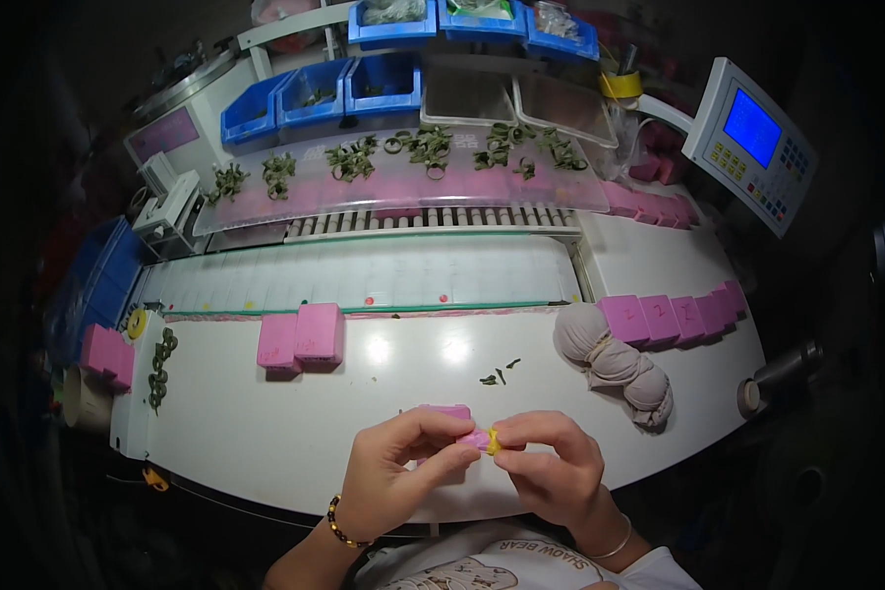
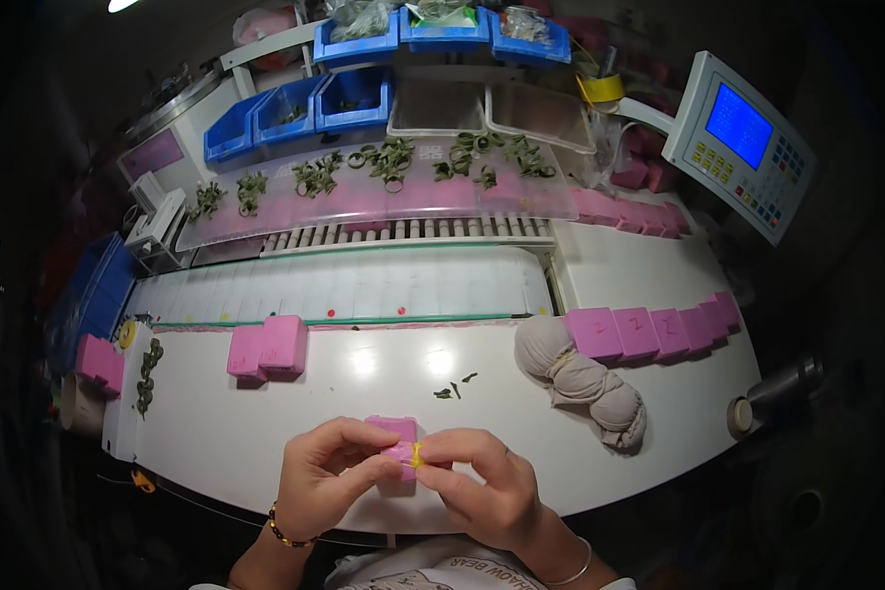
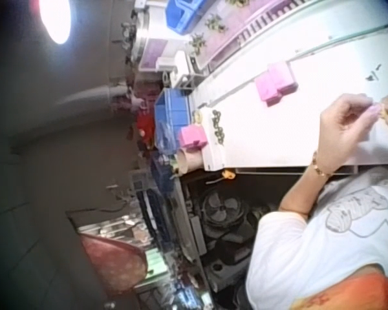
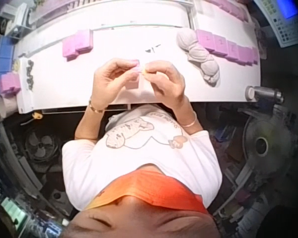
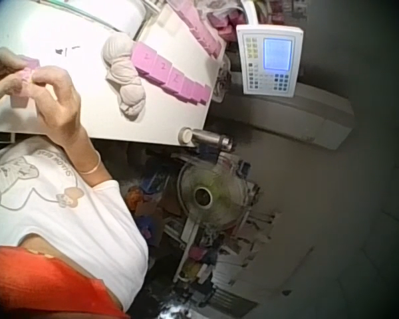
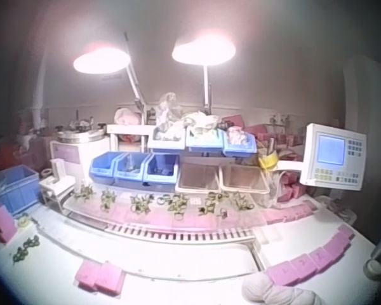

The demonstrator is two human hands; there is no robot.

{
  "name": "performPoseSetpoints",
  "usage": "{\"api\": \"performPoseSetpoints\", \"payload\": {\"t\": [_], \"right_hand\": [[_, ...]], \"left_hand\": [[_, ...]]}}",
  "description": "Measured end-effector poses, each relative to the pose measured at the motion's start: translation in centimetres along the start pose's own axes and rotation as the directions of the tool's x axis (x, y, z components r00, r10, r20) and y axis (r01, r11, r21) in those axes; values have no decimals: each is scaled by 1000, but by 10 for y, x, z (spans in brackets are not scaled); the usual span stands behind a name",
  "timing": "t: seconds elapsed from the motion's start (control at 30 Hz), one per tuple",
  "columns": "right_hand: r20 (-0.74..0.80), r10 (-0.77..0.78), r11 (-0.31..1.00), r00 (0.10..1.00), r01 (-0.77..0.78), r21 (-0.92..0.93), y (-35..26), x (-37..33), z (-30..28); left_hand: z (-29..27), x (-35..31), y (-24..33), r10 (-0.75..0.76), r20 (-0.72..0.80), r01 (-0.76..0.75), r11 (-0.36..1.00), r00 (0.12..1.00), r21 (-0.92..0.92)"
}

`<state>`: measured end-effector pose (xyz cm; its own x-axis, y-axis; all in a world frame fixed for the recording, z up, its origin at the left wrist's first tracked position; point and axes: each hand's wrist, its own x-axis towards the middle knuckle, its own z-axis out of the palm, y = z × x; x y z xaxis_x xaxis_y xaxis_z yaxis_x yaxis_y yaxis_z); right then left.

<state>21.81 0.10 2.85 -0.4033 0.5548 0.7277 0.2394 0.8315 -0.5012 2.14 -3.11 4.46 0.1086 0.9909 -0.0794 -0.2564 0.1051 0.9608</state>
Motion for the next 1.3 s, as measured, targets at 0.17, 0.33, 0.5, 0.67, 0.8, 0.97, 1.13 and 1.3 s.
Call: {"api": "performPoseSetpoints", "payload": {"t": [0.17, 0.33, 0.5, 0.67, 0.8, 0.97, 1.13, 1.3], "right_hand": [[36, 272, 930, 962, -272, 247, -2, 3, -5], [72, 319, 894, 945, -325, 307, -5, 1, -7], [53, 296, 905, 954, -298, 302, -6, 3, -7], [112, 480, 723, 870, -465, 511, -5, 5, -1], [67, 623, 545, 779, -495, 677, 1, 1, 5], [246, 607, 364, 756, -539, 759, 16, -11, 2], [310, 644, 249, 699, -575, 780, 9, 0, 6], [139, 552, 722, 822, -555, 413, 5, 1, 7]], "left_hand": [[-3, 0, -8, 315, 124, -337, 907, 941, 254], [2, -2, -11, 228, 59, -233, 967, 972, 103], [3, -4, -16, 158, 27, -159, 986, 987, 42], [3, -3, -20, 96, 45, -100, 991, 994, 92], [14, 0, -20, 178, 16, -178, 981, 984, 71], [8, 1, -30, 270, 47, -273, 958, 962, 90], [1, 12, -28, 610, 156, -593, 623, 777, 510], [5, 16, -29, 655, 242, -603, 406, 716, 687]]}}
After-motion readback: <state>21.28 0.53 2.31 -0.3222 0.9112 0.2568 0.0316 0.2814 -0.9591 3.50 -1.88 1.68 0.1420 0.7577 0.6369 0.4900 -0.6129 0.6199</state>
